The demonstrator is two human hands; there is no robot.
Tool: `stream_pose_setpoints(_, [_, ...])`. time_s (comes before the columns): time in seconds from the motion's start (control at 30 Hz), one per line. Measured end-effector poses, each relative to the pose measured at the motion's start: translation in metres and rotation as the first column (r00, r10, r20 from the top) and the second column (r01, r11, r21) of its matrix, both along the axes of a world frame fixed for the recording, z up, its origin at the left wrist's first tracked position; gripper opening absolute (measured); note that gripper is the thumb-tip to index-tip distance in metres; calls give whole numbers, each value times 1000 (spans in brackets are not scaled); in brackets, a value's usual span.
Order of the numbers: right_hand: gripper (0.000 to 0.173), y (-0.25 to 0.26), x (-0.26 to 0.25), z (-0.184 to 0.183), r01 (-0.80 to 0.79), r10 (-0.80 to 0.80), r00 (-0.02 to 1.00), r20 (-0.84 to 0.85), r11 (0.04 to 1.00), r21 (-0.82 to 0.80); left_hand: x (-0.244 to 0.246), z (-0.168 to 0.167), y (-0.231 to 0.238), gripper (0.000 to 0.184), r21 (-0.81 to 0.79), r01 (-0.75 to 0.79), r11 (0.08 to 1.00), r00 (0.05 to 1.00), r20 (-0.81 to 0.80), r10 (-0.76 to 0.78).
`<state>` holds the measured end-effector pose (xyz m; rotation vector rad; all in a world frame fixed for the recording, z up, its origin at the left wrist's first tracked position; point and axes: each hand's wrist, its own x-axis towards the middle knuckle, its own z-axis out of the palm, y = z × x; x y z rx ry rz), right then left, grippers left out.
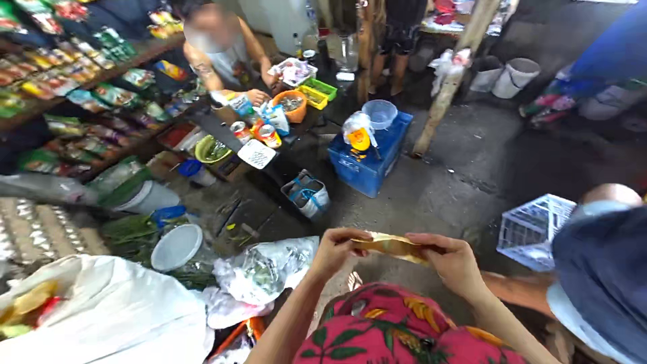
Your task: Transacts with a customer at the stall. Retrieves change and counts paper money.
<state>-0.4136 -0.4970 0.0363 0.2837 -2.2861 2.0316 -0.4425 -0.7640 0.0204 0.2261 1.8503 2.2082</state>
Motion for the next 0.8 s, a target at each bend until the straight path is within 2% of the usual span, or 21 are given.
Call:
stream_pose_setpoints(0.1, [30,-41,-87,13,-164,161,983,91,986,26,-49,2,-53,23,39,-175,984,984,-32,176])
stream_pose_setpoints(0.2, [24,-69,-173,19,-286,279,957,77,953,100,-85,-12,-78,24,81,-323,943,946,0,324])
stream_pose_setpoints(0.27, [20,-84,-237,20,-281,275,960,58,941,187,-108,-28,-85,22,58,-429,901,902,71,425])
stream_pose_setpoints(0.4, [21,-113,-384,10,-142,129,990,62,928,346,-156,-77,-97,21,-50,-564,824,802,203,561])
stream_pose_setpoints(0.53, [26,-161,-569,-21,-69,46,997,64,900,430,-226,-129,-97,22,-169,-644,746,674,337,658])
stream_pose_setpoints(0.63, [31,-217,-711,-51,-86,45,995,91,844,529,-297,-144,-87,23,-239,-675,698,575,422,701])
stream_pose_setpoints(0.7, [32,-261,-788,-71,-111,51,991,122,824,555,-350,-142,-80,23,-237,-664,709,584,428,690])
stream_pose_setpoints(0.8, [32,-326,-868,-99,-207,81,970,228,769,605,-419,-146,-75,24,-261,-581,771,677,372,635])
